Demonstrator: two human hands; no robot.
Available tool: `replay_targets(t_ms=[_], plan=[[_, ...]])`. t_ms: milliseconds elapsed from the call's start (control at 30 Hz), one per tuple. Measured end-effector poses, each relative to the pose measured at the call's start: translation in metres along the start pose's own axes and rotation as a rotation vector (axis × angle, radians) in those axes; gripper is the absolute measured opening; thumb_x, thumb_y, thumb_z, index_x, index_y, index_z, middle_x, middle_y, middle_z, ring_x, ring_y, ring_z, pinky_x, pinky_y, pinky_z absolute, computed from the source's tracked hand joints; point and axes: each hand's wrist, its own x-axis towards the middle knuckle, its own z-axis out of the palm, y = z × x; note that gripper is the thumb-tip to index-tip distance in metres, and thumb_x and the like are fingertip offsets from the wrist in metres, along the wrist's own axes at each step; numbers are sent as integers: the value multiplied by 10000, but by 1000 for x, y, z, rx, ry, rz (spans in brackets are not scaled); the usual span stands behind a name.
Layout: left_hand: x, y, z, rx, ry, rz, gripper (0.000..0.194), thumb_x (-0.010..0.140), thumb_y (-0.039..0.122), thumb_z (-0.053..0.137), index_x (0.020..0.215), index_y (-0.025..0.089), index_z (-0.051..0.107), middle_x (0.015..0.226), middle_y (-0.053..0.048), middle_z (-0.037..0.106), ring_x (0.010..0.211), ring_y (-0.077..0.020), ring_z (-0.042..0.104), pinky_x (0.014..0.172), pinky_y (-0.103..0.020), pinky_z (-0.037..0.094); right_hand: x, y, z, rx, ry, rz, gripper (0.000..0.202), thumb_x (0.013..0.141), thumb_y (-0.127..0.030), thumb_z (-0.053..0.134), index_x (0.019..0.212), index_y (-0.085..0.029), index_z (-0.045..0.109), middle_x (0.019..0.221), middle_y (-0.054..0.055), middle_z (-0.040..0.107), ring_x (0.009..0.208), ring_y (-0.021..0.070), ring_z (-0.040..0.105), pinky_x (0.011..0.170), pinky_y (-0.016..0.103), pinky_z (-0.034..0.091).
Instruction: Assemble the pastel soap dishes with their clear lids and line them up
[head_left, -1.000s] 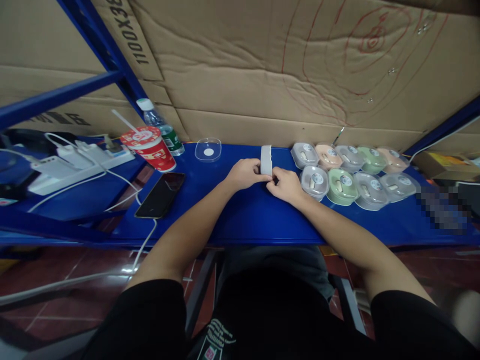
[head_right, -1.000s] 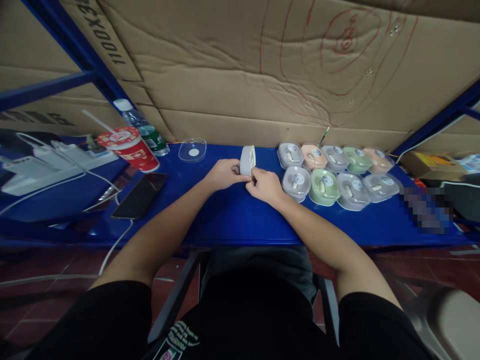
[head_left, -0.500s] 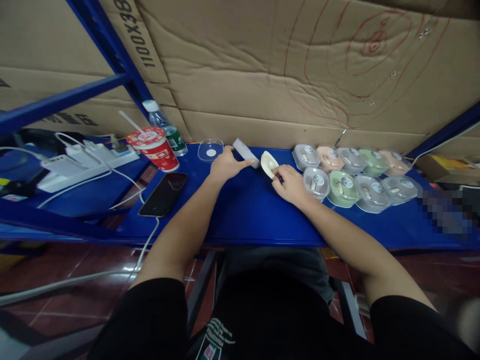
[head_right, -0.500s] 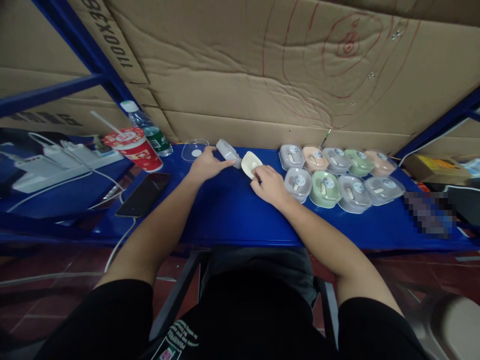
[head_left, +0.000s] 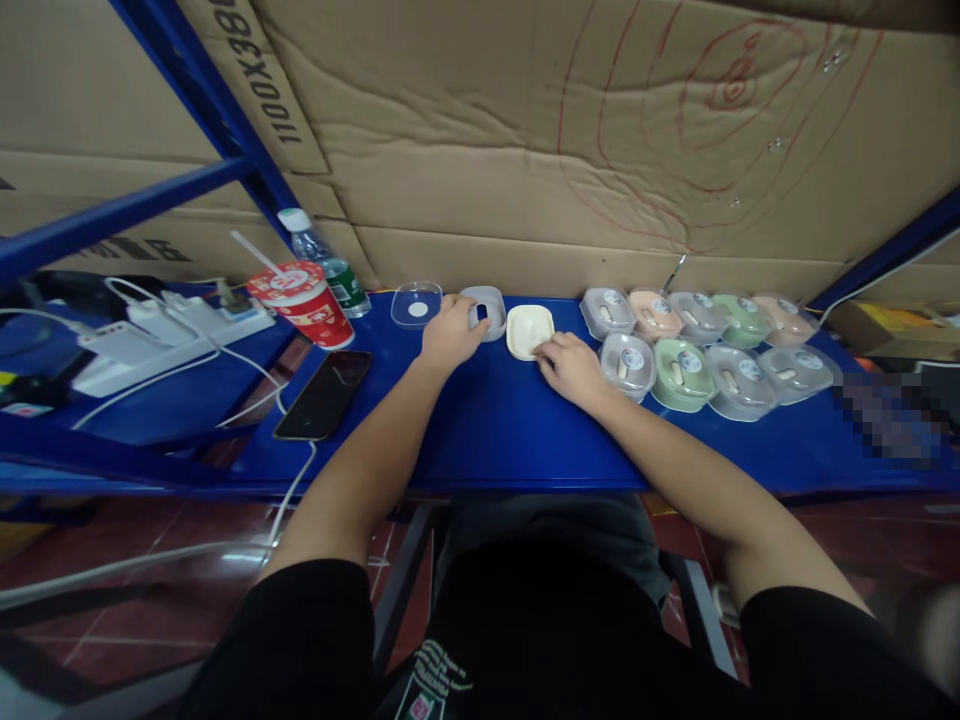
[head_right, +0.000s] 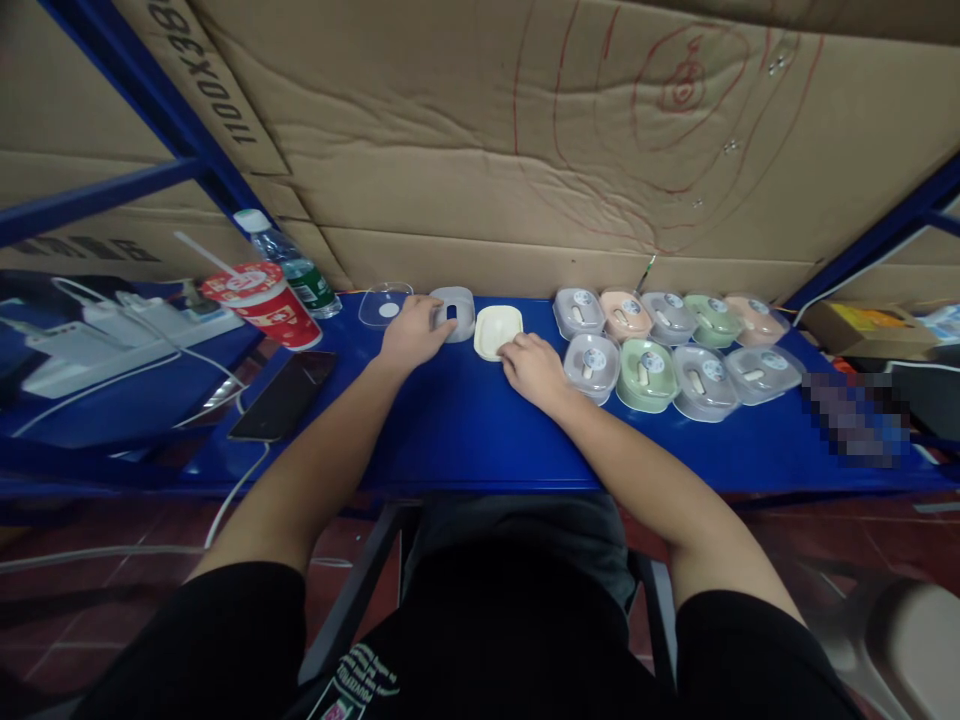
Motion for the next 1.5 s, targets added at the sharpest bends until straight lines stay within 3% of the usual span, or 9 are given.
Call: replay_targets(t_ms=[200, 467, 733, 867, 967, 1133, 1233, 1367, 1500], plan=[[-5, 11, 8, 63, -79, 229, 413, 995, 433, 652, 1345, 218, 690, 1434, -103, 685, 1325, -304, 645, 1150, -424, 504, 0, -8, 0, -21, -105, 30, 553, 1039, -316, 568, 1564, -143, 557, 1472, 157, 685, 1278, 345, 634, 1089, 482, 486], [-3, 5, 6, 227, -89, 77, 447, 994, 463, 660, 1356, 203, 700, 1344, -150, 732, 1247, -354, 692, 1051, -466, 553, -4, -9, -7, -34, -64, -14, 543, 1018, -376, 624, 1510, -147, 604, 1537, 165, 637, 1418, 356, 577, 1246, 560, 354], [-1, 4, 6, 205, -60, 13, 421, 977, 447, 689, 1311, 195, 728, 1326, -160, 728, 1234, -361, 694, 1036, -479, 557, -4, -12, -7, -1, -130, 20, 635, 1026, -407, 618, 1588, -135, 505, 1630, 186, 541, 1514, 366, 492, 1285, 624, 306], [0, 3, 6, 182, -24, 22, 422, 967, 446, 703, 1306, 196, 728, 1358, -155, 712, 1233, -353, 690, 1042, -472, 558, -7, -13, -28, -58, -100, 13, 642, 1021, -455, 620, 1590, -176, 513, 1632, 179, 538, 1541, 387, 450, 1306, 680, 222], [0, 4, 7, 135, 9, 45, 415, 968, 448, 699, 1297, 196, 731, 1350, -146, 712, 1228, -341, 689, 1044, -460, 556, -11, -4, -52, -144, -80, 166, 702, 1001, -541, 627, 1599, -194, 508, 1695, 202, 441, 1588, 511, 316, 1224, 850, 164], [-2, 9, 8, 65, 9, 146, 390, 980, 443, 684, 1290, 210, 726, 1363, -121, 711, 1255, -315, 668, 1080, -439, 526, -16, 12, -74, -158, -252, 367, 851, 941, -667, 658, 1638, -222, 459, 1697, 228, 425, 1539, 604, 340, 1112, 882, 325], [-3, 11, 11, 36, -19, 226, 372, 976, 427, 696, 1267, 198, 734, 1334, -122, 722, 1245, -303, 669, 1070, -429, 522, -19, 2, -73, -125, -303, 287, 828, 942, -634, 674, 1631, -222, 471, 1678, 220, 462, 1527, 583, 385, 1107, 840, 391], [-3, 10, 14, -19, -25, 334, 327, 978, 394, 693, 1235, 198, 744, 1243, -112, 747, 1128, -259, 705, 998, -400, 542, -20, -21, -71, 20, -252, -86, 768, 964, -502, 712, 1633, -221, 461, 1706, 175, 439, 1569, 422, 415, 1260, 683, 349], [-4, 10, 13, -69, -25, 384, 296, 1001, 404, 647, 1212, 224, 749, 1210, -88, 760, 1042, -223, 713, 949, -379, 547, -21, -23, -67, 60, -241, -195, 806, 908, -498, 790, 1615, -255, 488, 1736, 150, 394, 1612, 425, 330, 1283, 753, 229]])
